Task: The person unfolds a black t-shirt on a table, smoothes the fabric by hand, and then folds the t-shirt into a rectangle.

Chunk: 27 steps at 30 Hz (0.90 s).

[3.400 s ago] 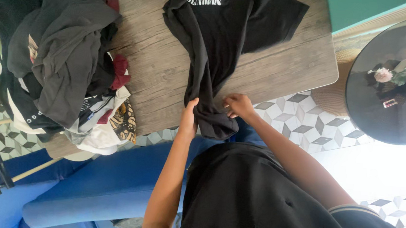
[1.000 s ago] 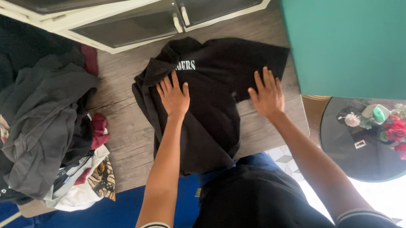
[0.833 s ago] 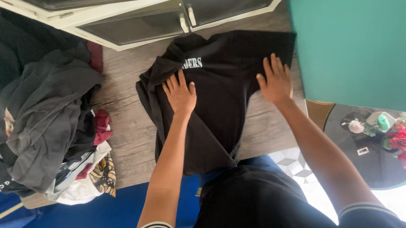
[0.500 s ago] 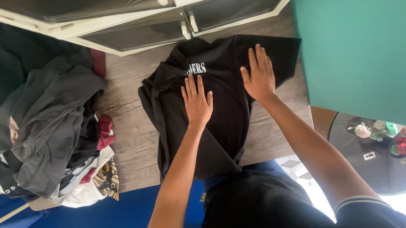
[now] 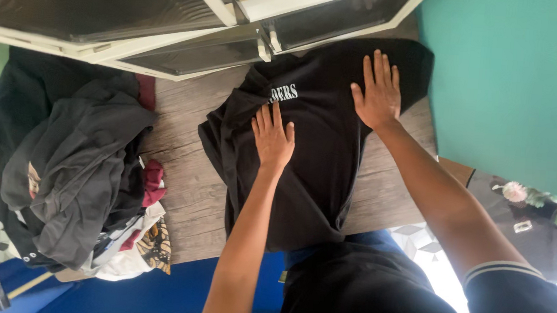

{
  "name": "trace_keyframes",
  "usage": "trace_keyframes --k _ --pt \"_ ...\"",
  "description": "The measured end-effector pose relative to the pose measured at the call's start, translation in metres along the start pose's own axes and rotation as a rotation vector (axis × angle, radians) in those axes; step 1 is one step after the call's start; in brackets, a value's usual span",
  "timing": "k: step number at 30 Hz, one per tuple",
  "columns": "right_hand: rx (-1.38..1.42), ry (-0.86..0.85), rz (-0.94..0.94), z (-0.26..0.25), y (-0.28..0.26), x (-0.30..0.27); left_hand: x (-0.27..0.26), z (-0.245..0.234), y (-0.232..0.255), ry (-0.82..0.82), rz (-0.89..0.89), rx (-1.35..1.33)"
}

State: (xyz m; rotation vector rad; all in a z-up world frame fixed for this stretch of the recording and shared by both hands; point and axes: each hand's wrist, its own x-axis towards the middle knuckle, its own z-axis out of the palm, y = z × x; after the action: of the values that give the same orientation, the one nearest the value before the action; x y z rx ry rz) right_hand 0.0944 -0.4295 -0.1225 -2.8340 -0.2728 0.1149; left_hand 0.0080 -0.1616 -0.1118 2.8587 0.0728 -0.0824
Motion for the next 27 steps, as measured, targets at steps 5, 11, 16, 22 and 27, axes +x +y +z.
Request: trace_keyframes --k 5,11,16,22,27 --pt "0.091 -0.014 -0.106 0.009 -0.040 -0.023 -0.004 0.007 0.014 -0.010 -0.026 0.023" --pt "0.057 -0.001 -0.101 0.017 -0.027 -0.037 -0.024 0.008 0.004 0.000 0.022 0.002" --pt "0.060 0.001 -0.091 0.012 -0.008 -0.034 -0.047 -0.001 0.012 -0.017 0.070 -0.006" --pt "0.072 0.063 -0.055 0.002 -0.035 -0.057 -0.053 -0.038 0.020 0.188 0.007 -0.356" --pt "0.214 0.048 -0.077 0.001 -0.076 -0.120 -0.012 -0.070 -0.066 0.429 -0.143 -0.253"
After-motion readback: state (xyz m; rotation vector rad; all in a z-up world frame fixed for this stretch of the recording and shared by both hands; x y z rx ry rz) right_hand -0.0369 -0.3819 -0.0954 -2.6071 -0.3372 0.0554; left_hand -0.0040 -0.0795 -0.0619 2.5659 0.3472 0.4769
